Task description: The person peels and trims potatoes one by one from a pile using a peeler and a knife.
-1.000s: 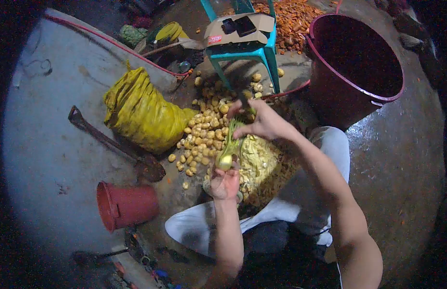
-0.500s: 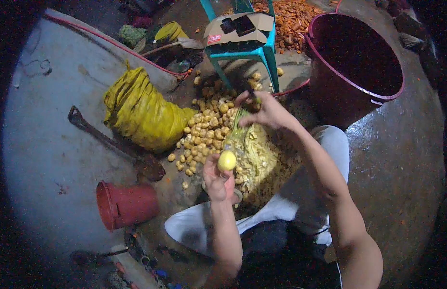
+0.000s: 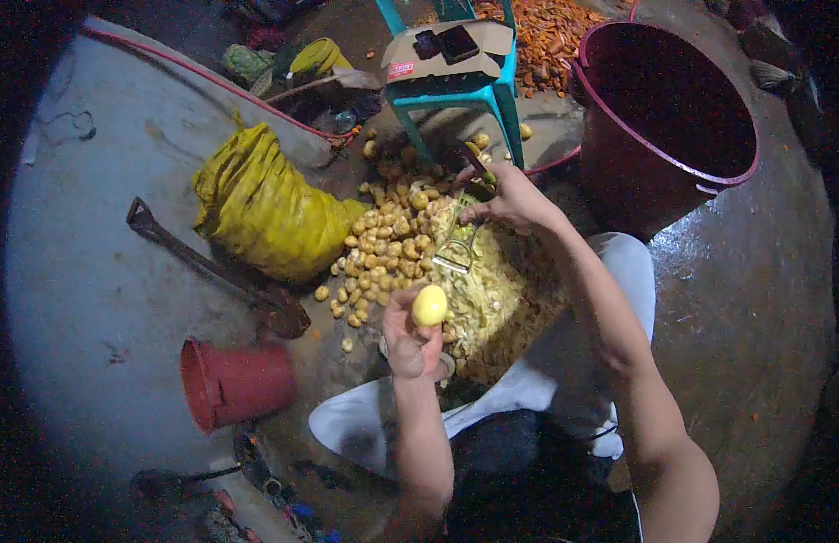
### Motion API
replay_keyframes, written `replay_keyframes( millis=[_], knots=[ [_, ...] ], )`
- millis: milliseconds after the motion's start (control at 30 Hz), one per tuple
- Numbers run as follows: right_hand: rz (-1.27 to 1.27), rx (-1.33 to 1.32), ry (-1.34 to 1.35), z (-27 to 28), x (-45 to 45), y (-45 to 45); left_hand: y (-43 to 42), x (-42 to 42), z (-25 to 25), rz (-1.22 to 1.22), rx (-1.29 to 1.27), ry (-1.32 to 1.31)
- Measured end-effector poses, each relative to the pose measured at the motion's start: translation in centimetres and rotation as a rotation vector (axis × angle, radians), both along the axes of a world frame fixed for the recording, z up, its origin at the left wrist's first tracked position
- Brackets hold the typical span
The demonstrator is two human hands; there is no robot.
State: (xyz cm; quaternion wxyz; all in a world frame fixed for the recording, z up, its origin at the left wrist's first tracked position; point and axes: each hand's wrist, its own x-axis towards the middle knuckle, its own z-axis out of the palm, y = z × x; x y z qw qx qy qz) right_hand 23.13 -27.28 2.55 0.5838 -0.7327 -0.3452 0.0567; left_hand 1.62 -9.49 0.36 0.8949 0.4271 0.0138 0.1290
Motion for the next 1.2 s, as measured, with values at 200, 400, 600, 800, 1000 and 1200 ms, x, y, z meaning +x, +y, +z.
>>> replay_keyframes(
  millis=[200,400,600,800,1000,1200],
  knots=[
    [-0.019,0.113,0.067,-0.8,-0.4,0.5,0.1,0.3,-0.9,-0.081,-0.203,-0.003],
    [-0.047,0.020,0.067,-1.3,-0.5,0.6,-0.3,0.7,0.7,-0.061,-0.257,0.026],
    [-0.071,-0.069,0.046,-1.9,-1.1,0.7,0.0,0.2,2.0,-0.005,0.001,0.041],
    [-0.047,0.123,0.083,-2.5,-1.7,2.2,0.9,0.2,0.7,0.104,0.115,0.075],
    [-0.010,0.095,0.028,-0.8,-2.8,2.3,-0.5,0.5,0.4,0.126,0.058,0.077],
    [0.044,0.208,-0.010,0.3,-3.5,2.2,-0.8,0.4,0.3,0.043,-0.247,0.072]
  ],
)
